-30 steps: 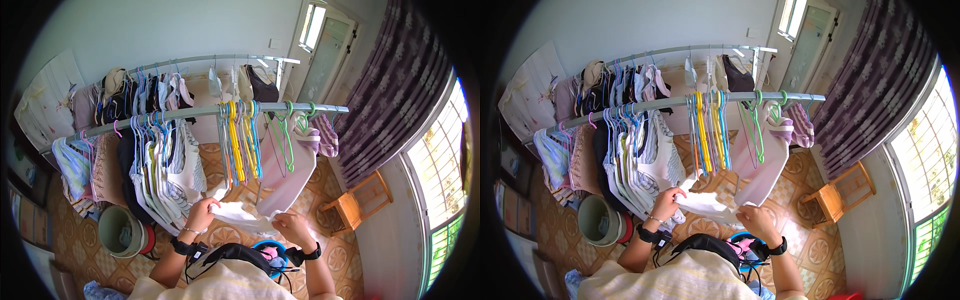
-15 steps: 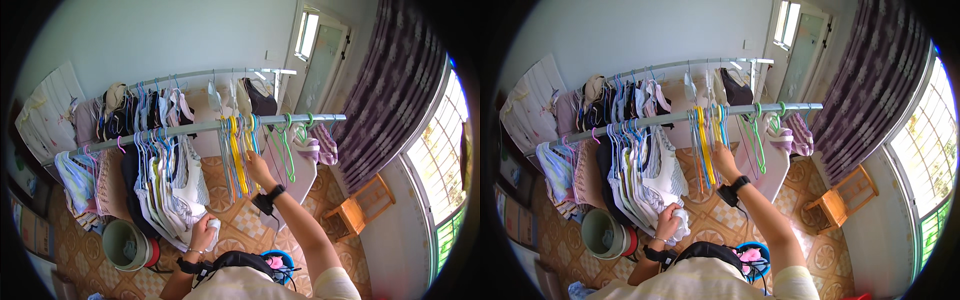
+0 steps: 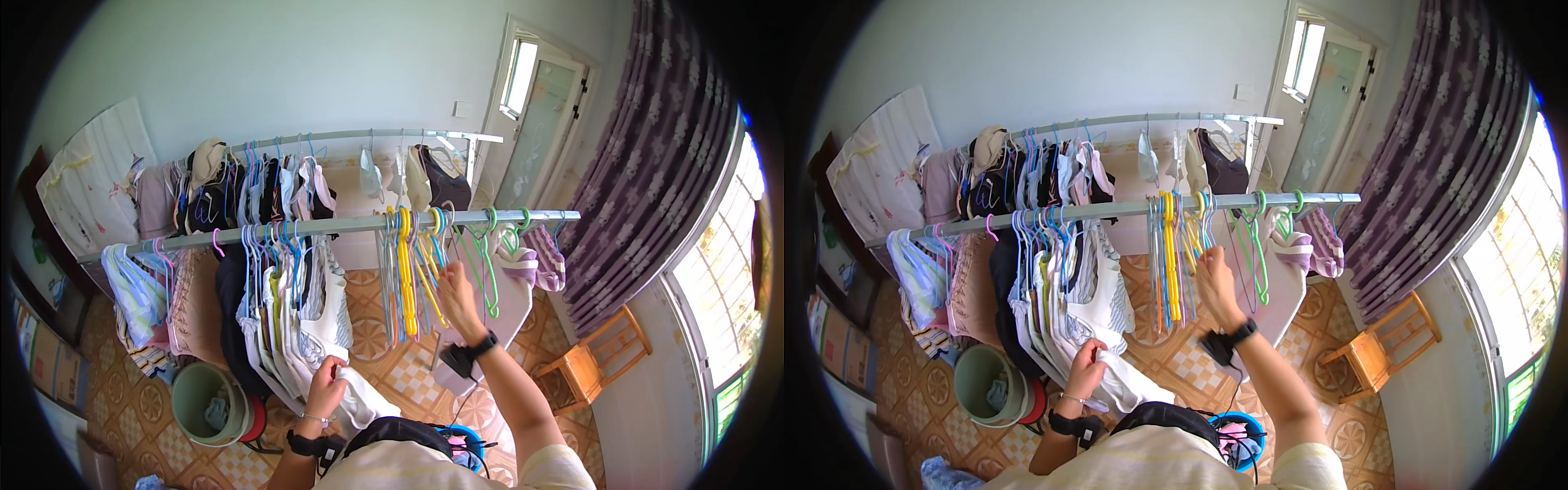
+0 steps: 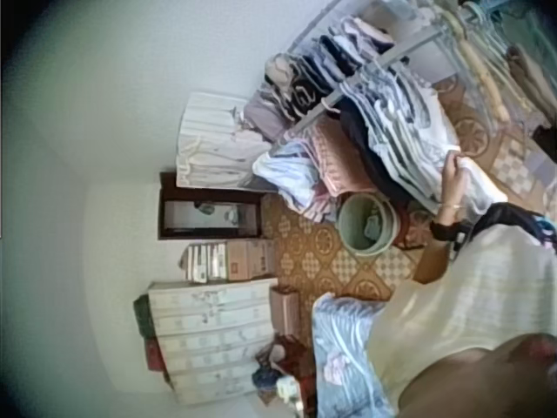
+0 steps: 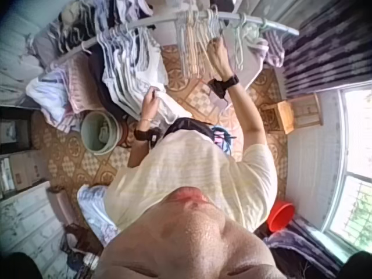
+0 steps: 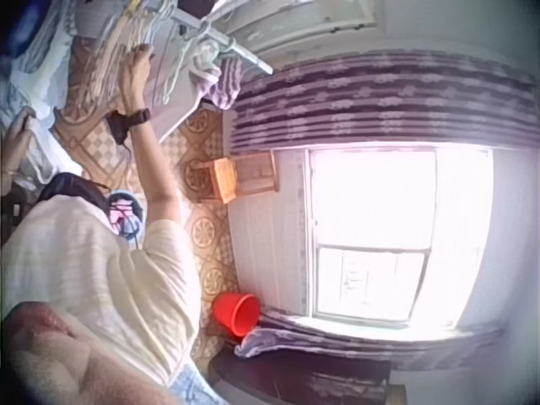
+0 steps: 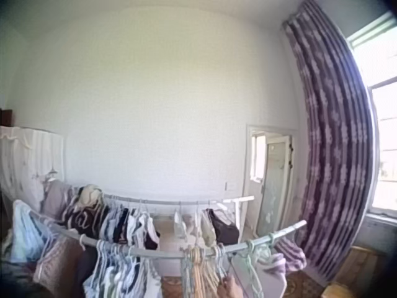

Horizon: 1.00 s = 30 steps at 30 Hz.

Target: The person hangs clothes on a rack, using hangers to hold a bra, underwear, and other items.

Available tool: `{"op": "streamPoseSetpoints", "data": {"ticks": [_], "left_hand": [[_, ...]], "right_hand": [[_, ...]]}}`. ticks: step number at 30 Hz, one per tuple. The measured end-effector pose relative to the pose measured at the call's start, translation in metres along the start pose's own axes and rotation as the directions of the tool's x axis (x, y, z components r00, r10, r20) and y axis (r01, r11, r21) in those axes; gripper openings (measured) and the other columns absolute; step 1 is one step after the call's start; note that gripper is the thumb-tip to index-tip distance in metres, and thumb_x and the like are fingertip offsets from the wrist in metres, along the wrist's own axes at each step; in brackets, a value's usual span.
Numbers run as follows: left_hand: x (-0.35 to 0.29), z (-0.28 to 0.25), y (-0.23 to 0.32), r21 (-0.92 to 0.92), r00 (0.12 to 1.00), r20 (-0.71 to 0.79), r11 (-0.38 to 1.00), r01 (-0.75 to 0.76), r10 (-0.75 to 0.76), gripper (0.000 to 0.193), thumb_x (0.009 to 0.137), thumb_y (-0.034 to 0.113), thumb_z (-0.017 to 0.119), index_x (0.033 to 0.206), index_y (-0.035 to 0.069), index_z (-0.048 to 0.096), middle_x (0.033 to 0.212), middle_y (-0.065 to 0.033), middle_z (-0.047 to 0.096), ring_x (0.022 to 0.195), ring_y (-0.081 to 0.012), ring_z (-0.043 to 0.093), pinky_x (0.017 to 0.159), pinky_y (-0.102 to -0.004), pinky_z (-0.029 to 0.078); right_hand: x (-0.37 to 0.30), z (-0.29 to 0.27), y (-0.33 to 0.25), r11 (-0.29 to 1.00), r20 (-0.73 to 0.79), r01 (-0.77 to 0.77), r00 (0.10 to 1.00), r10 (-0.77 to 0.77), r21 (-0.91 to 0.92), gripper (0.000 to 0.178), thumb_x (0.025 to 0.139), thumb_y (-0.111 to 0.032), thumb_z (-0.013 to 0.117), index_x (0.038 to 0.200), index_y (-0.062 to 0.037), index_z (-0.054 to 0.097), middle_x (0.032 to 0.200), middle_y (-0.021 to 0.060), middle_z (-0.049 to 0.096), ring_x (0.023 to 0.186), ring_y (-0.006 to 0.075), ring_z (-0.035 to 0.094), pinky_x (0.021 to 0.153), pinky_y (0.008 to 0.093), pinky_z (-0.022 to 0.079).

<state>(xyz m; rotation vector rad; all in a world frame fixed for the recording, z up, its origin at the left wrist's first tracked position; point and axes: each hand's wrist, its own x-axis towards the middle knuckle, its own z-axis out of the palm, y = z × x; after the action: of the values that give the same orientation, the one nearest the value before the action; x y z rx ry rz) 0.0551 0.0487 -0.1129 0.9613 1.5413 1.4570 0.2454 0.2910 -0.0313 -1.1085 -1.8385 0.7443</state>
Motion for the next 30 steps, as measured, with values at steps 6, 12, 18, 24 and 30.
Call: {"op": "streamPoseSetpoints", "data": {"ticks": [6,12,18,24,30], "left_hand": [[0.039,0.007,0.045,0.182,0.990,-0.106,0.981,-0.071,0.091,0.018,0.072,0.009,0.051,0.089,0.002,0.052,0.074,-0.0083,0.053,0.070,-0.0166,0.052,0.065,-0.0292,0.042],[0.066,0.036,0.067,0.311,0.942,-0.228,0.935,-0.170,0.247,0.018,0.076,0.014,0.056,0.088,0.004,0.049,0.073,-0.0159,0.057,0.069,-0.0326,0.058,0.062,-0.0390,0.045],[0.064,0.055,0.083,0.549,0.877,-0.254,0.807,-0.217,0.408,0.018,0.078,0.013,0.057,0.092,0.005,0.048,0.079,-0.0196,0.061,0.075,-0.0410,0.059,0.065,-0.0464,0.046],[0.061,0.056,0.084,0.597,0.856,-0.229,0.762,-0.253,0.464,0.016,0.077,0.011,0.057,0.091,0.004,0.053,0.081,-0.0176,0.061,0.074,-0.0373,0.060,0.065,-0.0437,0.047],[0.013,0.073,0.135,0.646,0.795,0.090,0.572,-0.506,0.600,0.013,0.073,0.008,0.061,0.085,0.004,0.058,0.083,-0.0126,0.050,0.073,-0.0337,0.057,0.063,-0.0421,0.047]], "right_hand": [[-0.125,-0.090,-0.092,1.000,0.177,0.016,0.984,-0.013,-0.015,0.009,0.095,-0.010,0.046,0.098,-0.0031,0.052,0.059,0.0096,0.053,0.049,0.0199,0.054,0.049,0.0315,0.042],[-0.200,-0.102,-0.093,0.890,0.416,-0.360,0.881,0.225,0.281,0.013,0.098,-0.009,0.044,0.096,-0.0001,0.053,0.056,-0.0046,0.040,0.048,0.0031,0.035,0.045,0.0207,0.026],[-0.204,-0.101,-0.089,0.956,0.451,-0.194,0.889,0.078,0.218,0.010,0.096,-0.003,0.047,0.095,0.0015,0.055,0.056,-0.0025,0.043,0.049,0.0038,0.038,0.045,0.0216,0.028],[-0.201,-0.108,-0.083,0.852,0.480,-0.410,0.848,0.225,0.326,0.012,0.096,-0.006,0.047,0.097,0.0000,0.057,0.059,-0.0037,0.044,0.051,0.0039,0.039,0.046,0.0216,0.030],[-0.182,-0.072,-0.056,0.676,0.572,-0.506,0.807,0.150,0.536,0.015,0.100,-0.014,0.044,0.099,-0.0012,0.052,0.062,-0.0034,0.041,0.052,0.0042,0.035,0.047,0.0210,0.028]]}}
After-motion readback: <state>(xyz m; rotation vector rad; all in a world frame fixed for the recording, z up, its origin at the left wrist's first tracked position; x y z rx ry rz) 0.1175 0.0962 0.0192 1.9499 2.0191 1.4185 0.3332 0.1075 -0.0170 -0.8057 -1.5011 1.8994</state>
